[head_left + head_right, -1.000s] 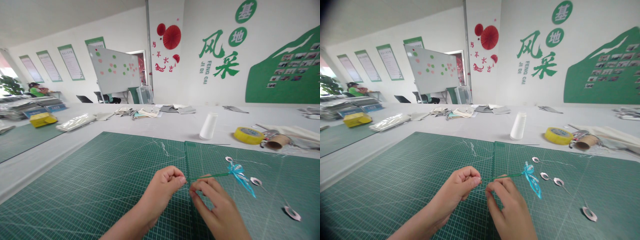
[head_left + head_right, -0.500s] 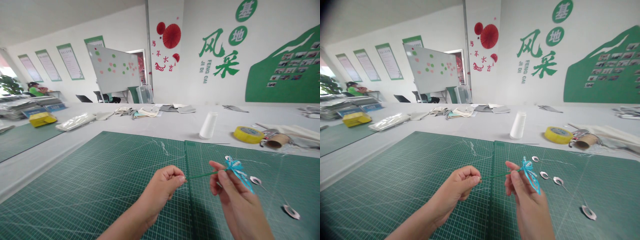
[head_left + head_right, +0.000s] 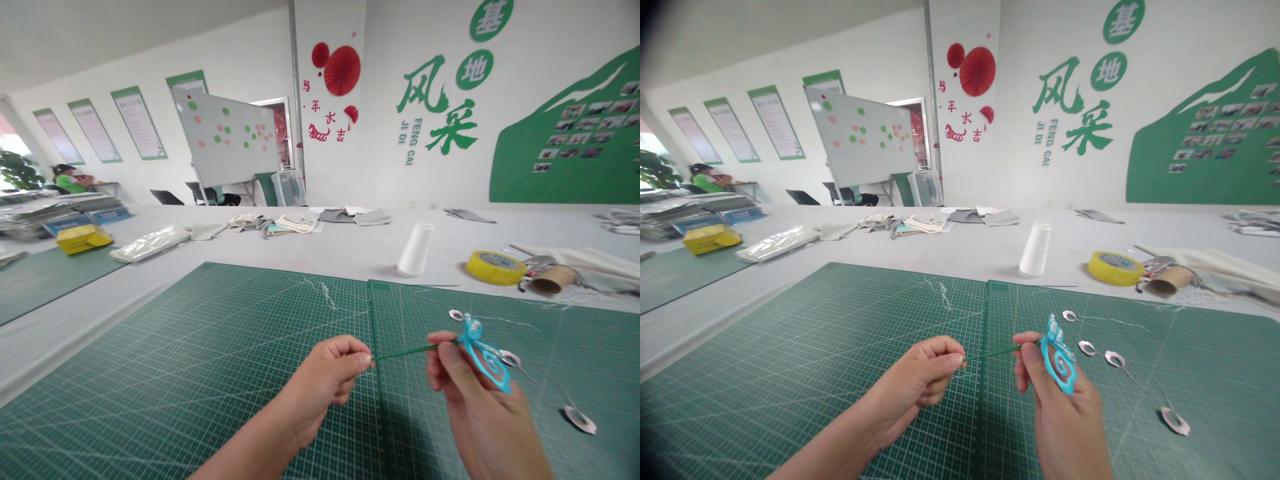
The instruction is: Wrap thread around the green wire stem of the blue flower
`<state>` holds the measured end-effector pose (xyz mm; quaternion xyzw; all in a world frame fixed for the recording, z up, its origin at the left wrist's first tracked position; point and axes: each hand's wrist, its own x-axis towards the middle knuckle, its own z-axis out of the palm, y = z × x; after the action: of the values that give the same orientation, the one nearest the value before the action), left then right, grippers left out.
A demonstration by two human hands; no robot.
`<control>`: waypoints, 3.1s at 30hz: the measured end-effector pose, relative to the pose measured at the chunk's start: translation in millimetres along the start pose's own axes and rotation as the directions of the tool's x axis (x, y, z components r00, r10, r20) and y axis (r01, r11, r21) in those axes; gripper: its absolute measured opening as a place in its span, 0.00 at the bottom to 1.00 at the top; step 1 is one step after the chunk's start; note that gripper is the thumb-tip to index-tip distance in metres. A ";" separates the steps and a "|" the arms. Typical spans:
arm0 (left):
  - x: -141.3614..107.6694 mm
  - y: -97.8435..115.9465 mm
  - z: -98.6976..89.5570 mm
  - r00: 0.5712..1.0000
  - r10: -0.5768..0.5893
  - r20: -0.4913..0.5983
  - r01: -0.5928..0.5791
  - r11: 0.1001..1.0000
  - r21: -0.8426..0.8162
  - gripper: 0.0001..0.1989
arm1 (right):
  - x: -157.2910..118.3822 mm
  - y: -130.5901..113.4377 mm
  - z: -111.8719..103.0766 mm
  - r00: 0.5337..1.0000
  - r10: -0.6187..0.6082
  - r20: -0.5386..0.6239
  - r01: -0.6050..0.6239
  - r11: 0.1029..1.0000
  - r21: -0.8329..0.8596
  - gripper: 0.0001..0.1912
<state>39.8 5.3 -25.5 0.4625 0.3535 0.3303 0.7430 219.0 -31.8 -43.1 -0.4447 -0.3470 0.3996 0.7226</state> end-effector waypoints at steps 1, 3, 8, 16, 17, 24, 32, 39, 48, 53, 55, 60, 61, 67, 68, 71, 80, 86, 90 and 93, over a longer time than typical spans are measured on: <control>0.6 -0.6 -0.2 1.000 -0.003 0.001 0.003 1.000 -0.006 0.06 | -0.2 -0.4 0.3 1.000 -0.005 -0.013 0.005 1.000 -0.014 0.09; 1.5 -1.2 -0.2 1.000 -0.003 0.000 0.003 1.000 -0.016 0.07 | -0.3 -1.4 1.2 0.999 0.001 -0.037 -0.002 1.000 -0.024 0.11; 1.8 0.7 1.4 0.999 0.023 -0.025 -0.023 1.000 0.007 0.08 | 0.2 -3.7 1.6 1.000 0.028 -0.005 -0.028 1.000 0.015 0.14; 0.1 2.6 4.7 0.994 0.064 -0.087 -0.052 0.990 0.134 0.08 | -0.9 2.5 3.1 0.977 0.086 0.197 -0.044 0.977 -0.210 0.16; -0.2 2.7 5.4 0.994 0.065 -0.090 -0.052 0.989 0.141 0.08 | -2.1 4.9 5.1 0.967 0.110 0.230 -0.056 0.972 -0.229 0.16; -1.8 3.8 9.2 0.990 0.098 -0.099 -0.079 0.981 0.175 0.07 | -14.7 22.6 17.9 0.912 0.275 0.305 -0.213 0.952 -0.221 0.18; -0.4 -1.4 5.0 0.997 0.055 -0.060 -0.049 0.994 0.096 0.07 | -16.4 15.8 14.7 0.931 0.195 0.309 -0.062 0.918 -0.392 0.13; -0.8 -0.8 5.9 0.997 0.056 -0.052 -0.052 0.996 0.069 0.06 | -15.4 14.1 12.7 0.915 0.199 0.352 -0.046 0.917 -0.397 0.12; -1.7 -0.9 6.4 0.996 0.070 -0.048 -0.065 0.993 0.098 0.06 | -11.0 12.7 7.2 0.879 0.189 0.438 0.042 0.884 -0.466 0.10; -1.8 -0.4 6.7 0.995 0.084 -0.054 -0.077 0.991 0.111 0.06 | -12.5 13.3 6.9 0.879 0.194 0.436 0.043 0.877 -0.478 0.10; -2.5 -0.1 7.1 0.995 0.085 -0.057 -0.078 0.991 0.111 0.06 | -13.2 13.7 6.1 0.875 0.203 0.440 0.040 0.875 -0.483 0.11; -2.5 -0.3 7.0 0.996 0.076 -0.052 -0.068 0.989 0.133 0.06 | -13.1 14.4 5.1 0.873 0.205 0.444 0.050 0.866 -0.497 0.11; -2.1 -0.5 6.8 0.996 0.075 -0.053 -0.067 0.988 0.140 0.06 | -12.9 14.4 5.2 0.873 0.205 0.443 0.050 0.865 -0.499 0.11; -1.2 0.1 7.4 0.996 0.066 -0.067 -0.056 0.988 0.146 0.08 | -12.3 14.9 5.7 0.883 0.193 0.428 0.046 0.871 -0.489 0.11; -1.2 0.6 7.3 0.996 0.064 -0.065 -0.055 0.989 0.136 0.08 | -12.3 15.0 5.7 0.883 0.191 0.429 0.049 0.871 -0.489 0.11; -1.5 3.2 6.3 0.997 0.060 -0.048 -0.055 0.995 0.088 0.09 | -12.6 16.0 6.3 0.880 0.201 0.429 0.041 0.870 -0.491 0.11; -2.8 7.6 2.7 0.999 0.025 0.048 -0.025 1.000 0.004 0.08 | -6.7 22.9 3.3 0.901 0.177 0.397 0.012 0.903 -0.430 0.10; -3.0 5.9 0.8 0.998 0.024 0.059 -0.026 0.999 0.039 0.08 | -3.5 21.3 3.5 0.903 0.152 0.402 0.029 0.912 -0.409 0.09; -3.8 6.4 0.6 0.997 0.013 0.076 -0.019 0.998 0.066 0.07 | -3.4 16.7 4.8 0.899 0.155 0.410 0.034 0.907 -0.419 0.08; -5.0 8.1 0.8 0.996 0.002 0.090 -0.010 0.996 0.088 0.06 | -3.1 10.4 5.7 0.891 0.124 0.436 0.100 0.884 -0.456 0.11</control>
<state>36.5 3.7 -16.7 0.5104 0.3326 0.2956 0.7358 210.0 -29.5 -51.0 -0.5019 -0.5887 0.4013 0.4905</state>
